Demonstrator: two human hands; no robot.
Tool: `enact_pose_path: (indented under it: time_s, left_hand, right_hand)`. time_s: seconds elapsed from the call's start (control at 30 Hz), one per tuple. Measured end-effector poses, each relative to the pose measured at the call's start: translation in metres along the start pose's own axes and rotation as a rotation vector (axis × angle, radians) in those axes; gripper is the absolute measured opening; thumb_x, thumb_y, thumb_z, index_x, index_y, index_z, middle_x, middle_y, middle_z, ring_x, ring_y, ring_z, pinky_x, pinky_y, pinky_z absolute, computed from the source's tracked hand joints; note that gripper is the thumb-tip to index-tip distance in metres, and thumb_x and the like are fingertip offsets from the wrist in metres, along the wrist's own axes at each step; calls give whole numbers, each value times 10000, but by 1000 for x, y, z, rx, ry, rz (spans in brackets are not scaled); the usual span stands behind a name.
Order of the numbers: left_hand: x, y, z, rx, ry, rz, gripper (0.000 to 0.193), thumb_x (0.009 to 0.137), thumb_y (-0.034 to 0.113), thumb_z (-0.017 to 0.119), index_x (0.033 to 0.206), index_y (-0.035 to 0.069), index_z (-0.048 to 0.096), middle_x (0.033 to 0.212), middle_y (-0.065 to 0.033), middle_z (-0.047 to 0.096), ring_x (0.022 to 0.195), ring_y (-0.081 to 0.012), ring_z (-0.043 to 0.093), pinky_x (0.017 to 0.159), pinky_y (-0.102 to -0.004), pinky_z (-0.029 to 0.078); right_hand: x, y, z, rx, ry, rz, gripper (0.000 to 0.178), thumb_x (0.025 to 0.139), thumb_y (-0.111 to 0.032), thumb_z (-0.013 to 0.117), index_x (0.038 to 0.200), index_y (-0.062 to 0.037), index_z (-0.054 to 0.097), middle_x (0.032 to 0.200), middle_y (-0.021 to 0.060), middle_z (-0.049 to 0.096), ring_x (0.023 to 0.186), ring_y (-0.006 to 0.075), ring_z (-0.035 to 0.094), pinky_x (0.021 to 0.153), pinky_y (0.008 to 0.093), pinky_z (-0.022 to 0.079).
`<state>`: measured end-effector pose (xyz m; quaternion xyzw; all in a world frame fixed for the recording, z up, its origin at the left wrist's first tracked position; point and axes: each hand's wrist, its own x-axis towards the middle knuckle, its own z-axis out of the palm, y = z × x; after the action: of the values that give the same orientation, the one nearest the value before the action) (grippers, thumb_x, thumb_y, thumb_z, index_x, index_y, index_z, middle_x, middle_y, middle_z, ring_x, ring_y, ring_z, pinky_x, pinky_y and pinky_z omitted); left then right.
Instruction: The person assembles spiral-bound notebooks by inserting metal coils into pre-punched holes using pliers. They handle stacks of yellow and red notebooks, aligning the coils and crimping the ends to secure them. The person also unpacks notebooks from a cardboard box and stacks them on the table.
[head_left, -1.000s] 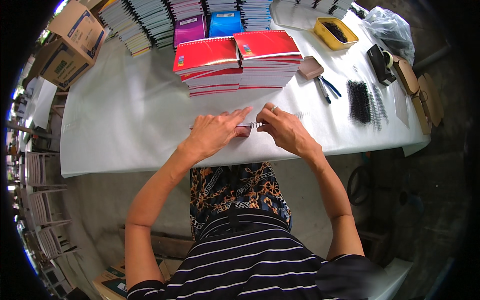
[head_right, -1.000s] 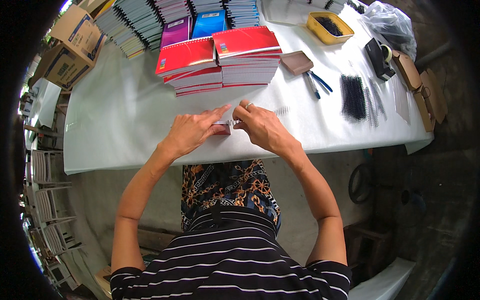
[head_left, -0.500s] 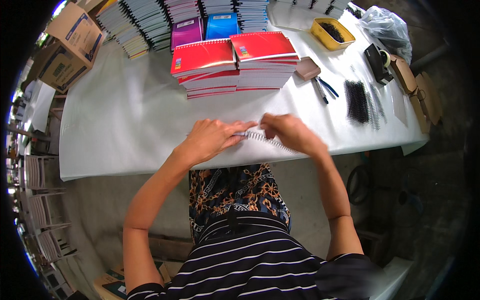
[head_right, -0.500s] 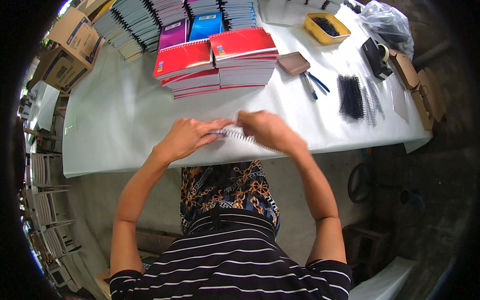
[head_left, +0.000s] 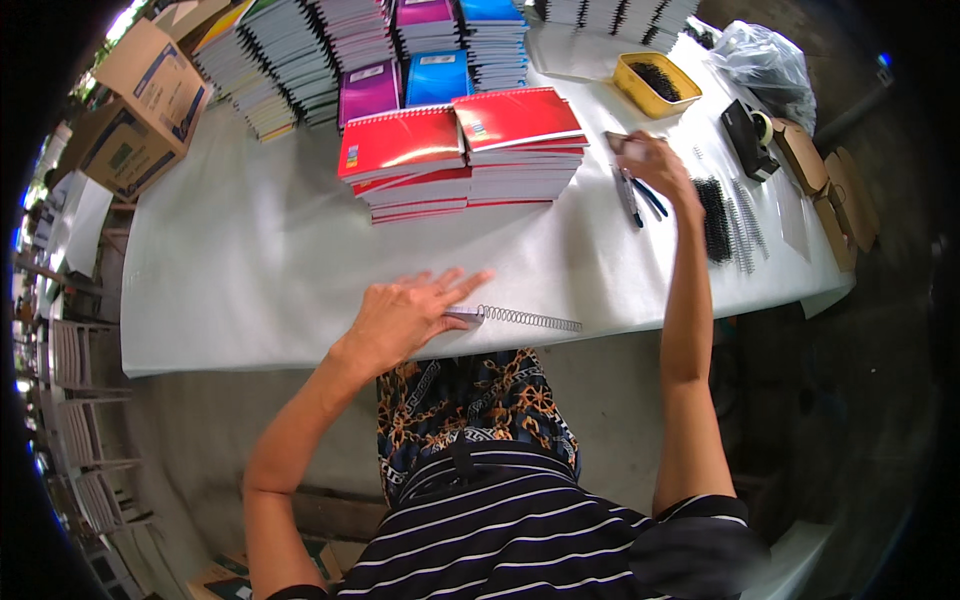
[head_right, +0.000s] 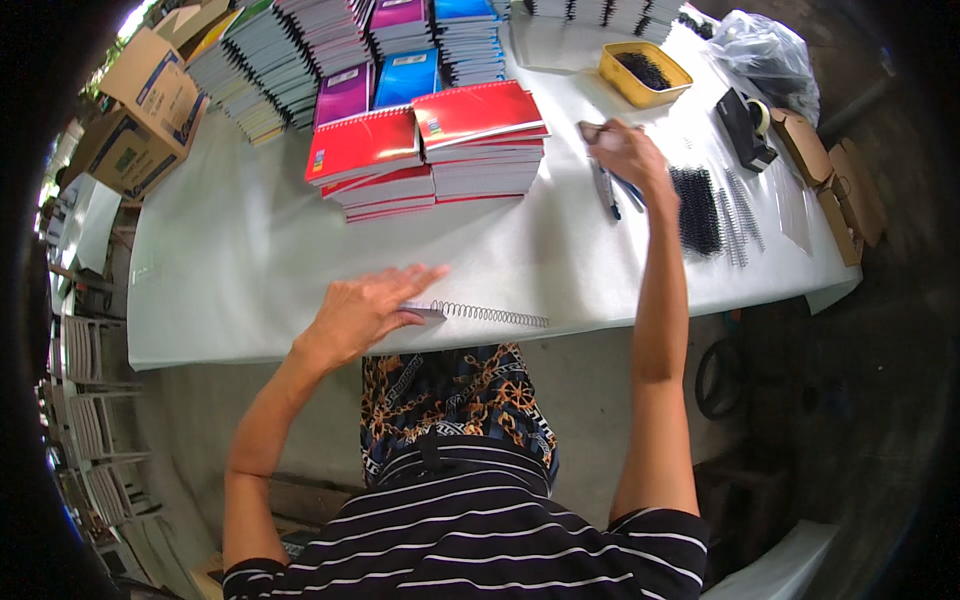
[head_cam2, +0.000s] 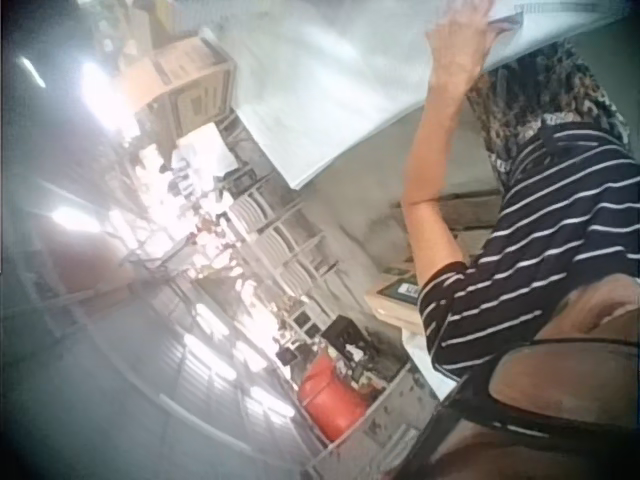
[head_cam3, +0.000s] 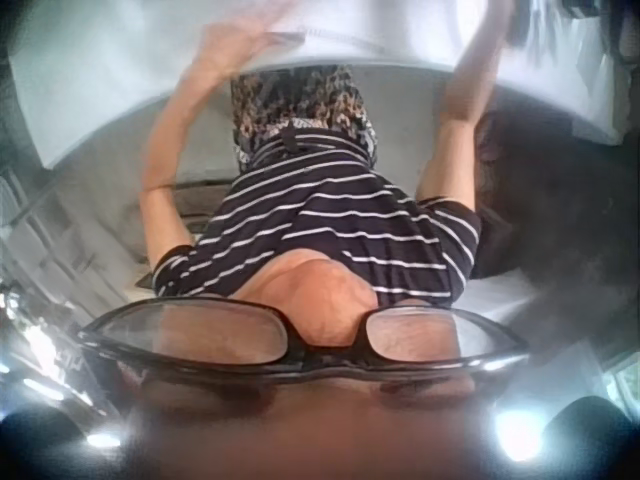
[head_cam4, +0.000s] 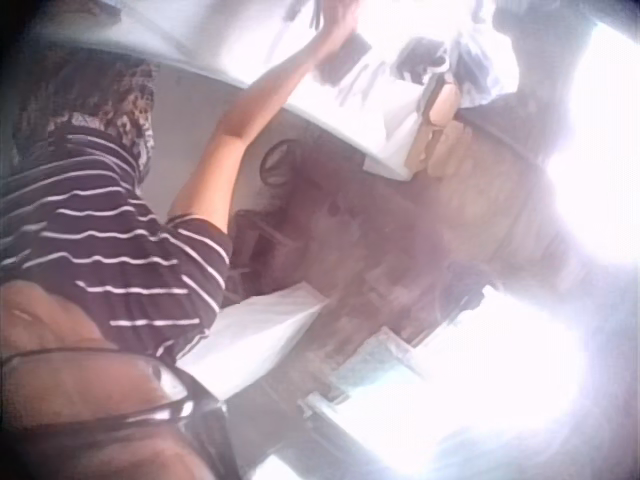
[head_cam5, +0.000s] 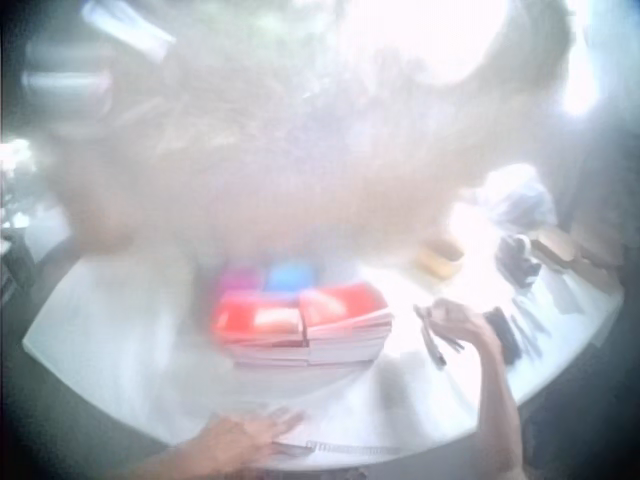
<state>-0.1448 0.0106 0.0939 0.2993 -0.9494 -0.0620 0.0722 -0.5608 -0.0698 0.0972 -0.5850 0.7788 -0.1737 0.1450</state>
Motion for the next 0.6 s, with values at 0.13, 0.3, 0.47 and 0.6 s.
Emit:
enact_pose_path:
  time_s: [0.13,0.3,0.47,0.6]
  left_hand:
    - [-13,-6,0,58,97,-62,754,770,434,665,1444,263,371,1077,-77,659,850,-236,672,611,-337,547]
    - [-6,-13,16,82,133,-56,768,765,446,671,1440,221,383,947,-86,658,710,-233,659,530,-348,514]
    - [1,-15,14,66,140,-52,698,797,490,649,1385,166,457,788,-78,663,625,-229,653,489,-352,511]
    - [0,-20,14,65,133,-67,693,798,500,644,1381,174,462,775,-92,661,605,-234,654,480,-353,508]
  right_hand:
    - [-86,-52,-20,541,-546,-422,486,807,-424,656,1150,-81,682,1084,122,680,844,208,641,768,342,519]
    - [-105,-104,51,679,-915,-643,494,779,-299,677,1183,-16,648,1190,143,636,1058,263,606,929,372,467]
    - [-95,-94,62,904,-954,-678,533,728,-348,687,1138,-7,676,1213,169,625,1058,314,618,934,426,460]
    - [-98,-114,59,653,-867,-662,549,707,-336,676,1124,22,676,1195,257,606,1090,391,598,975,463,430]
